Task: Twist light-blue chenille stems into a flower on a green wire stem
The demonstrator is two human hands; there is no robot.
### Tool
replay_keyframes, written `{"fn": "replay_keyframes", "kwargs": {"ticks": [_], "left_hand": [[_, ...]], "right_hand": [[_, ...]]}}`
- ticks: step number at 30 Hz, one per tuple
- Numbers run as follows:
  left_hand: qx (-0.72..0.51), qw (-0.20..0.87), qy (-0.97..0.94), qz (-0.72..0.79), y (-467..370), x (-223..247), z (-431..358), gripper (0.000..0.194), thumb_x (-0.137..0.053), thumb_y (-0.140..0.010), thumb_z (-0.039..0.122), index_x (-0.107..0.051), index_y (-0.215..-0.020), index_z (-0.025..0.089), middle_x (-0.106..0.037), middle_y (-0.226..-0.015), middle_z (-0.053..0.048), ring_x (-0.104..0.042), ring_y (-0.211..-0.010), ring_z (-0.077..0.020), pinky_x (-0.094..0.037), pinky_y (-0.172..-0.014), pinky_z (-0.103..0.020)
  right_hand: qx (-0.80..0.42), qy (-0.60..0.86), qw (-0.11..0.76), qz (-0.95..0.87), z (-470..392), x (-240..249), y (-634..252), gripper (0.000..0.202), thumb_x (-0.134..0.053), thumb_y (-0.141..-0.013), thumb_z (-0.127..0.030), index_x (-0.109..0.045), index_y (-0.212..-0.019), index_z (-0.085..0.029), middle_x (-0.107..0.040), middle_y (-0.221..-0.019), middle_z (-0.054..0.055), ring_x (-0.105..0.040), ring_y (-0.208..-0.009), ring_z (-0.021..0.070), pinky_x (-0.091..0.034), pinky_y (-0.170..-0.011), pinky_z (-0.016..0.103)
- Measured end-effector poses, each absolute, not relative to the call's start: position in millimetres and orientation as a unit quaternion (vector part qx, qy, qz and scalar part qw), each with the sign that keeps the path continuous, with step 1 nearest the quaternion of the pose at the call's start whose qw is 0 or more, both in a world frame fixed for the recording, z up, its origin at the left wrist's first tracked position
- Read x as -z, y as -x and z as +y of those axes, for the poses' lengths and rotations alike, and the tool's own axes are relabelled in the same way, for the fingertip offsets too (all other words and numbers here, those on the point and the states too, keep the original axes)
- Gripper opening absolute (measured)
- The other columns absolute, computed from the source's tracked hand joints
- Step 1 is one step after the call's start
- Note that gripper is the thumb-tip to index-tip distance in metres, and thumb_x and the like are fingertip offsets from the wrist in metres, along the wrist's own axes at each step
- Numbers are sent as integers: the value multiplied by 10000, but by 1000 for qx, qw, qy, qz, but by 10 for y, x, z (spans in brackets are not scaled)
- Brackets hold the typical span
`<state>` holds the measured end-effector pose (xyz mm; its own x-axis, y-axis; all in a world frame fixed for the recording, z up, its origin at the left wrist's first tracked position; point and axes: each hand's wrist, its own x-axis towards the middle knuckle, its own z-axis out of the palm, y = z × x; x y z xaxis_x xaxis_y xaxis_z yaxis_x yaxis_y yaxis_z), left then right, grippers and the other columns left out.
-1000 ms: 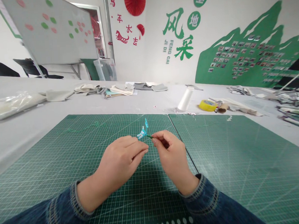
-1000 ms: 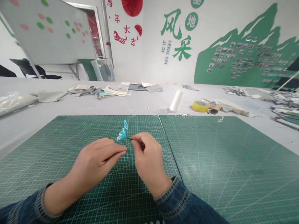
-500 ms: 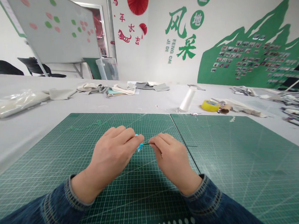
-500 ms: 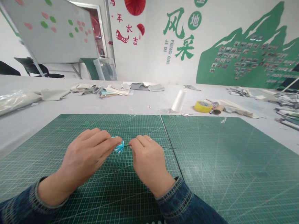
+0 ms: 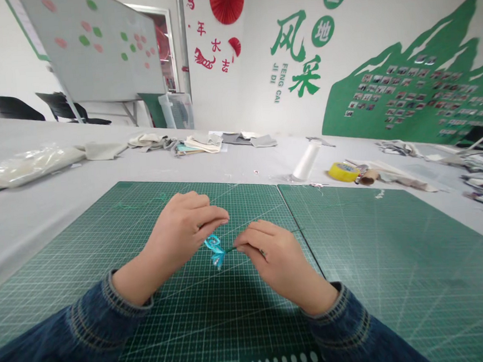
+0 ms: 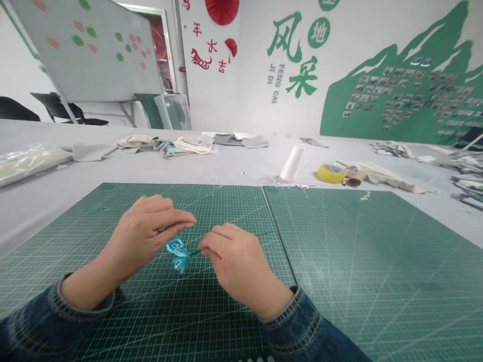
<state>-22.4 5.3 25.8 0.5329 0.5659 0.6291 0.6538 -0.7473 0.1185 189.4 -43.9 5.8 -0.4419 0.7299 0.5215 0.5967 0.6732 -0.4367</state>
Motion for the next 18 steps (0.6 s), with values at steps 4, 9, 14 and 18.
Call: {"fn": "replay_keyframes", "kwargs": {"ticks": [4, 9, 14, 18], "left_hand": [[338, -231, 843, -348, 239, -204, 158, 160, -621, -891, 281, -757, -840, 215, -736, -784, -20, -655, -740, -159, -499, -675, -282], [335, -359, 801, -342, 176, -83, 164, 167, -572, -891, 227, -733, -869, 189, -757, -812, -36, -683, -731, -174, -532, -631, -292], [331, -303, 825, -343, -21, 8, 10, 138, -591, -890, 183, -717, -835, 197, -752, -795, 0, -673, -697, -152, -502, -618, -268], [343, -158, 877, -297, -101, 6, -138, 140, -599, -918, 165, -716, -859, 217, -753, -803, 17, -645, -738, -148, -451, -710, -295]], "right_hand": [[-254, 390, 416, -781, -458, -120, -1881, 155, -628, -872, -102, -696, -809, -227, -687, -769, -18, -610, -727, 148, -482, -682, 293], [-393, 406, 502, -655, -429, -91, -1899, 79, -655, -823, -147, -688, -794, -212, -659, -694, -18, -589, -661, 144, -468, -627, 286], [-409, 442, 580, -549, -352, 13, -1901, 33, -646, -829, -202, -634, -798, -206, -619, -638, -32, -512, -546, 116, -424, -538, 253], [-379, 478, 585, -535, -348, 49, -1876, 39, -627, -838, -206, -602, -808, -206, -606, -644, -33, -513, -541, 121, -424, -527, 256]]}}
